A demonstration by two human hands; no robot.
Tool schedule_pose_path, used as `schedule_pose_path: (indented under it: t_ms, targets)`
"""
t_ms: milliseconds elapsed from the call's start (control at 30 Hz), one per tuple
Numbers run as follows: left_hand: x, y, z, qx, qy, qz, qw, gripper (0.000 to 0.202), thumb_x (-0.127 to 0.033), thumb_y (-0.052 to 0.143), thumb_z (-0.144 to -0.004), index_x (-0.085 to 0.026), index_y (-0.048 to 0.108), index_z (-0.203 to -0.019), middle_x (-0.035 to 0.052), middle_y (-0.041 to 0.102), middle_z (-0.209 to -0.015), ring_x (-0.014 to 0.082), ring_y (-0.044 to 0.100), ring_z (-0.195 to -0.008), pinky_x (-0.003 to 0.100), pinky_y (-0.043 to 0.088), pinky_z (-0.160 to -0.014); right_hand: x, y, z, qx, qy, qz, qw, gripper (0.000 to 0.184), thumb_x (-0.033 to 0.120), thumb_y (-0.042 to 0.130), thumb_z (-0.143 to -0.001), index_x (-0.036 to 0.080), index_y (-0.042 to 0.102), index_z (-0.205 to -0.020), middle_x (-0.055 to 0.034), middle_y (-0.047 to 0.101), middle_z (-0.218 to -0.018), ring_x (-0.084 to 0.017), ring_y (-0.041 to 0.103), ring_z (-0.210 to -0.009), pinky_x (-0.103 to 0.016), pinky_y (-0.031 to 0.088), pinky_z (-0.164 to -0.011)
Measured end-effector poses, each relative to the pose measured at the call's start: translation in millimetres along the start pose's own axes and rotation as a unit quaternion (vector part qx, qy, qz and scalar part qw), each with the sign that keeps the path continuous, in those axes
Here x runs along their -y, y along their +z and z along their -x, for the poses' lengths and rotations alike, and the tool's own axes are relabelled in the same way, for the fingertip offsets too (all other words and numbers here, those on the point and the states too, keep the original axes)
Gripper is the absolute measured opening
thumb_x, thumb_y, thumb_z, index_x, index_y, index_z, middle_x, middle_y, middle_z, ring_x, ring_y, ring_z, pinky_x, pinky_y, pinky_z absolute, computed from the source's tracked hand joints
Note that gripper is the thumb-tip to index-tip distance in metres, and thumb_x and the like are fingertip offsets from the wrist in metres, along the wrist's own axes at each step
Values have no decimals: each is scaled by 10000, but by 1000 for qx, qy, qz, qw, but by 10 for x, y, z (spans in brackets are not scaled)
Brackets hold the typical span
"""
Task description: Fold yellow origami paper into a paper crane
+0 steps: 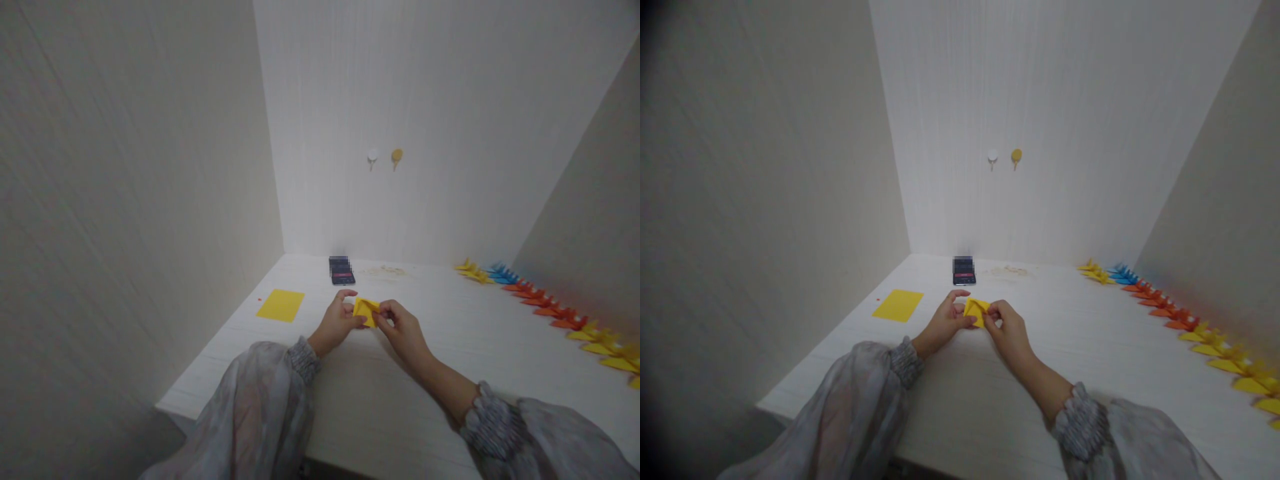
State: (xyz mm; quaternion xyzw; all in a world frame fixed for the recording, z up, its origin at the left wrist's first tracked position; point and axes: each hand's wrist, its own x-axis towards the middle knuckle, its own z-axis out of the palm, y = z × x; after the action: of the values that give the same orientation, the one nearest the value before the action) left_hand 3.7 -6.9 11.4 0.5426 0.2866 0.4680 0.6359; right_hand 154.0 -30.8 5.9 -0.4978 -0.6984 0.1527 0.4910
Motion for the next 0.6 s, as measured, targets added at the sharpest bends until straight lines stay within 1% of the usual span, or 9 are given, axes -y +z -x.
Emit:
schedule_pose_path:
  t_ms: [133, 233, 367, 500, 600]
  targets:
    - [-4, 8, 10, 3, 2, 1, 1000, 582, -205, 684, -550, -174, 310, -995, -23, 577, -676, 110, 589, -589, 268, 467, -599, -43, 51, -5, 13, 40, -25, 999, 146, 317, 525, -708, 187, 458, -715, 16, 498, -586, -133, 489, -546, -243, 382, -518]
    - [-1, 11, 10, 2, -5, 1, 1000, 579, -201, 686, -543, -173, 312, -984, -27, 580, -666, 107, 586, -577, 267, 468, -592, -68, 89, -6, 17, 45, -53, 997, 177, 347, 531, -702, 195, 440, -697, 26, 483, -552, -124, 464, -501, -231, 358, -469]
    - [14, 2, -1, 1, -6, -2, 1000, 565, -175, 675, -546, -173, 316, -982, -38, 580, -638, 100, 581, -553, 255, 465, -578, -65, 116, -9, 4, 57, -101, 993, 217, 396, 546, -675, 206, 441, -683, 17, 501, -547, -134, 472, -490, -236, 359, -440]
    - [19, -5, -12, -7, -5, -8, 1000, 550, -144, 657, -551, -179, 319, -983, -49, 575, -617, 96, 579, -539, 237, 460, -558, -38, 113, -15, 14, 72, -147, 986, 191, 354, 552, -667, 209, 429, -690, 26, 478, -554, -131, 468, -500, -237, 366, -449]
    - [12, -4, -14, -7, -5, -2, 1000, 551, -112, 645, -542, -180, 317, -980, -50, 574, -617, 101, 582, -540, 247, 467, -563, -8, 98, -17, 22, 75, -162, 984, 162, 314, 537, -670, 206, 419, -698, 36, 455, -565, -123, 462, -510, -233, 368, -462]
